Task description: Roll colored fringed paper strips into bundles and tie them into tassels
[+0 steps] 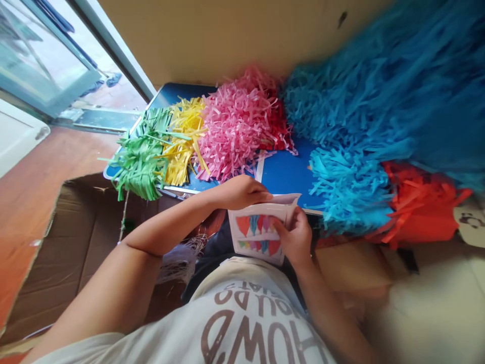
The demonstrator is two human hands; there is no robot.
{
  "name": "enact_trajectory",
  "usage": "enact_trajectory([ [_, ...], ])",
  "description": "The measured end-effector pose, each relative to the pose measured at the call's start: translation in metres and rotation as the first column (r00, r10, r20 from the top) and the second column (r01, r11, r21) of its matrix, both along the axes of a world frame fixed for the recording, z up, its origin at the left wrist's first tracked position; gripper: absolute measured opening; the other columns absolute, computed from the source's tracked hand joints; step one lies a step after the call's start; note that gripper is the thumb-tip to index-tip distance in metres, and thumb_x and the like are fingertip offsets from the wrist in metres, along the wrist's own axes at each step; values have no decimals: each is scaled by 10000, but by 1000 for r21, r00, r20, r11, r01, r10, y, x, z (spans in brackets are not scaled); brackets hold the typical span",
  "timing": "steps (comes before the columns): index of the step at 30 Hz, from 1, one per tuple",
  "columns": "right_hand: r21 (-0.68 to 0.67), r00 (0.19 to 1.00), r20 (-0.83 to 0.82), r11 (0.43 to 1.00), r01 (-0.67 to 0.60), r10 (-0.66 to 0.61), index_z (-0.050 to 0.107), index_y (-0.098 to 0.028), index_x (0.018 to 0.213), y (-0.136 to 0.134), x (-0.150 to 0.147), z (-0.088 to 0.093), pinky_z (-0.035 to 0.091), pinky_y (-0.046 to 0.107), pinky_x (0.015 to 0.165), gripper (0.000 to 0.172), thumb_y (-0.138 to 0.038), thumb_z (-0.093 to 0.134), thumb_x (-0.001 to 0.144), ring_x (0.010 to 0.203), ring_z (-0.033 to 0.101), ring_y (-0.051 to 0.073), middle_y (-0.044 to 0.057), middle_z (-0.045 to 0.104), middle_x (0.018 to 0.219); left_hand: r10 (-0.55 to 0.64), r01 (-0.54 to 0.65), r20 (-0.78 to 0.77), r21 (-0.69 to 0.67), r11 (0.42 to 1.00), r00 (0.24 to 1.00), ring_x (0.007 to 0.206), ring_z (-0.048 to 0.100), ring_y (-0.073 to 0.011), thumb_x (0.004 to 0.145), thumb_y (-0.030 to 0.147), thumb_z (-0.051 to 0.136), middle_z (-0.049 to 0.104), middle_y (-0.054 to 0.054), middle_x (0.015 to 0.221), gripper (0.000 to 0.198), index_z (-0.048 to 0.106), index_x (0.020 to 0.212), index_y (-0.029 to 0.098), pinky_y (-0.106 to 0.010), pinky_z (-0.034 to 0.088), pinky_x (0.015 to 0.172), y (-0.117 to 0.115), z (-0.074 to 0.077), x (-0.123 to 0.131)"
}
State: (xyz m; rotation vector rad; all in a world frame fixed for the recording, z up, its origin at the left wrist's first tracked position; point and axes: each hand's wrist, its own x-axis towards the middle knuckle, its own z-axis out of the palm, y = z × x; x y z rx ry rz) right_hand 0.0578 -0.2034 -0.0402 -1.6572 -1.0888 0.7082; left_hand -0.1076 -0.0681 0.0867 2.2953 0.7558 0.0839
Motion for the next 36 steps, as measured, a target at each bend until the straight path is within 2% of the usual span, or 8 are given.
enact_trajectory([
  [5, 80, 1000, 16, 997, -15, 14, 610, -221, 1133, -5, 4, 4, 572, 414, 842, 420, -549, 588, 872, 929, 703, 257, 97, 729, 1034, -20, 20, 38, -10, 1000, 999, 758, 648, -143, 955, 381, 471, 753, -79, 920, 368, 743, 996, 136, -210, 428, 678, -4, 6, -5],
  [12, 160, 979, 200, 985, -60, 27, 248, -135, 1535, -10, -12, -5, 440, 523, 1075, 1136, -679, 735, 665, 1395, 414, 369, 240, 413, 1506, 75, -72, 58, -54, 996, 995, 692, 579, -127, 952, 525, 435, 700, -33, 794, 504, 726, 931, 113, -206, 414, 637, -4, -6, -5],
  [18, 191, 974, 226, 981, -39, -5, 452, -171, 1423, -8, -15, -2, 524, 521, 964, 815, -599, 684, 769, 1173, 626, 358, 208, 632, 1284, 250, -257, 77, 116, 959, 965, 735, 634, -159, 949, 401, 459, 740, -59, 860, 380, 731, 946, 135, -232, 428, 669, -13, -10, -1],
  [22, 230, 957, 291, 969, -92, 21, 481, -210, 1418, -11, -8, 3, 536, 502, 956, 659, -520, 618, 853, 1149, 644, 342, 177, 655, 1263, 141, -151, 133, 68, 986, 981, 874, 692, -176, 971, 347, 449, 752, -95, 1050, 366, 709, 1125, 141, -229, 466, 760, -12, -4, -7],
  [25, 253, 950, 310, 961, -114, 31, 382, -226, 1492, -13, -2, 2, 514, 498, 998, 674, -476, 571, 895, 1249, 583, 321, 165, 586, 1372, 50, -61, 130, 87, 994, 990, 849, 707, -164, 981, 336, 445, 758, -95, 1050, 370, 701, 1171, 148, -213, 471, 744, -14, -2, -13],
  [29, 300, 972, 224, 944, -136, 69, 312, -190, 1504, -16, 4, -13, 545, 454, 955, 735, -433, 619, 882, 1218, 605, 299, 179, 586, 1358, 237, -247, 72, 246, 937, 969, 820, 718, -200, 953, 297, 485, 771, -100, 967, 327, 727, 1131, 169, -248, 476, 725, -25, -6, -13],
  [33, 348, 983, 172, 929, -127, 70, 445, -210, 1384, -18, 17, -25, 514, 469, 988, 586, -395, 646, 866, 1194, 605, 290, 156, 598, 1306, 340, -324, 232, -108, 940, 911, 809, 712, -210, 912, 397, 575, 761, -95, 900, 367, 709, 1157, 159, -270, 492, 736, -32, -16, -18],
  [36, 342, 993, 83, 934, -109, 85, 452, -223, 1361, -18, 28, -22, 519, 459, 955, 547, -365, 642, 868, 1137, 616, 269, 137, 595, 1237, 492, -148, 507, -574, 805, 708, 962, 701, -245, 833, 536, 665, 738, -118, 1056, 573, 626, 1276, 174, -315, 518, 830, -45, -38, -26],
])
